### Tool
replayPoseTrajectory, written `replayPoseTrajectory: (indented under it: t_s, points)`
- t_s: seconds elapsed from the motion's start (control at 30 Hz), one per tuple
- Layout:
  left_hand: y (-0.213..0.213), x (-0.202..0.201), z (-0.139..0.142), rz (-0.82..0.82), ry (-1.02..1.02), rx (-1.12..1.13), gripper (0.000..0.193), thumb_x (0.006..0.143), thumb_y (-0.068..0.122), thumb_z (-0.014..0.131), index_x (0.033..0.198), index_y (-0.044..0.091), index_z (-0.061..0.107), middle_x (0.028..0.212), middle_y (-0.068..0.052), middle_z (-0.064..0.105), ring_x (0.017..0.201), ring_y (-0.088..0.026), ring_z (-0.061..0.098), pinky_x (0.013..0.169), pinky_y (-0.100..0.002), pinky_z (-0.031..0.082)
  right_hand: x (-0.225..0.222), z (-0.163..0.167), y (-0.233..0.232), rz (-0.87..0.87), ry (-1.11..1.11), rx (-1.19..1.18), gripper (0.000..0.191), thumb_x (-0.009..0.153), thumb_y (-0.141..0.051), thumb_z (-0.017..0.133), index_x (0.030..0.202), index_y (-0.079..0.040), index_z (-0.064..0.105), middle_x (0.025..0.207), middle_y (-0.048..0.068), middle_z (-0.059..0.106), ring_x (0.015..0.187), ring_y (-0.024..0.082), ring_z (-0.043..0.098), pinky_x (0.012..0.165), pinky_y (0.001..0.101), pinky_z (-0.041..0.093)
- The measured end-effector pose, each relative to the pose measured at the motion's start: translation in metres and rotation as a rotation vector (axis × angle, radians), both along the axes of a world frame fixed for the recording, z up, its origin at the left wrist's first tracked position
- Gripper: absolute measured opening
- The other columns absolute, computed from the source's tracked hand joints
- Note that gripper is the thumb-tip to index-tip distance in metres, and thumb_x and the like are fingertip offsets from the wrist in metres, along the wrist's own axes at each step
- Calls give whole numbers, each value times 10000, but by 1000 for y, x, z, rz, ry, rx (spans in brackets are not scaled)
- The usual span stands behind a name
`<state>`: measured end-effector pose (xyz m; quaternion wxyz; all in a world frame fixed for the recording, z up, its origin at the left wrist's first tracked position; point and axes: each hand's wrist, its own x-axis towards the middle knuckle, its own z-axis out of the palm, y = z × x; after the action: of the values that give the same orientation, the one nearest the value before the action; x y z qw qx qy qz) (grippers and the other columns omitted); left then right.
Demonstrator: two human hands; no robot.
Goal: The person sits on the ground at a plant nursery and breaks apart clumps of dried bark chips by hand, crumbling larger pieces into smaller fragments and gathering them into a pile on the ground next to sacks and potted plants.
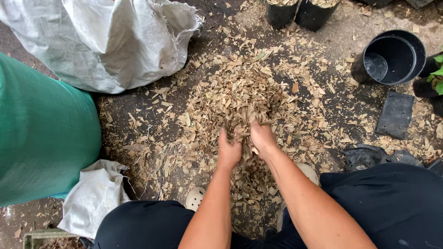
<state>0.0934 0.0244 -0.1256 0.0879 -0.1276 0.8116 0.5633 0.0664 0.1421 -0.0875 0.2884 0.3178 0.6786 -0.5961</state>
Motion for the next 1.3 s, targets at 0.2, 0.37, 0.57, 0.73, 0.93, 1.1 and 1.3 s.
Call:
replayPoseTrajectory:
  t_s: [0.2,0.37,0.57,0.73,0.93,1.1,1.3]
  points:
    - [-29,-27,28,-391,-594,-70,514,1017,153,501,1523,156,413,1080,-252,711,782,-344,631,670,-453,548,-21,7,31,664,105,306,693,989,-686,400,1312,-159,714,1451,180,520,1396,375,469,1144,599,354]
    - [-21,-22,30,-351,-405,61,556,870,35,591,1415,41,480,1062,-161,720,871,-257,708,723,-423,557,-19,14,24,508,71,291,650,1002,-544,621,1310,16,503,1203,251,659,1064,333,622,954,533,520]
    - [-10,-12,16,-319,125,-86,539,746,-115,596,1272,2,556,991,-169,727,899,-254,698,846,-433,569,-9,-4,-3,-6,173,28,248,1043,-231,522,1076,-16,640,937,103,599,766,166,562,762,388,542]
    - [3,-4,17,-126,-60,-51,342,885,1,518,1216,76,565,1002,-115,726,895,-226,705,862,-422,603,-10,-11,0,-453,126,-176,218,1028,-291,452,1078,-163,620,911,74,628,774,199,602,800,426,545]
    - [5,-10,27,190,-182,174,374,1010,369,487,1295,128,509,1107,-141,705,1054,-293,691,940,-517,556,2,-3,-15,-43,230,85,329,1017,-440,462,1078,-176,648,929,15,657,765,82,635,646,314,550]
    - [4,-11,16,233,-177,121,602,1029,576,393,1266,58,591,1144,-195,720,1123,-330,676,1020,-539,490,4,-19,-24,287,246,327,417,1065,-389,502,909,-45,678,660,49,600,474,156,504,411,343,442]
    - [-20,-23,1,97,-575,216,804,970,617,423,1417,-50,414,1265,-374,619,1183,-547,601,981,-612,526,-4,-39,6,337,157,185,259,966,-272,594,984,-16,619,654,67,631,495,184,582,461,389,508]
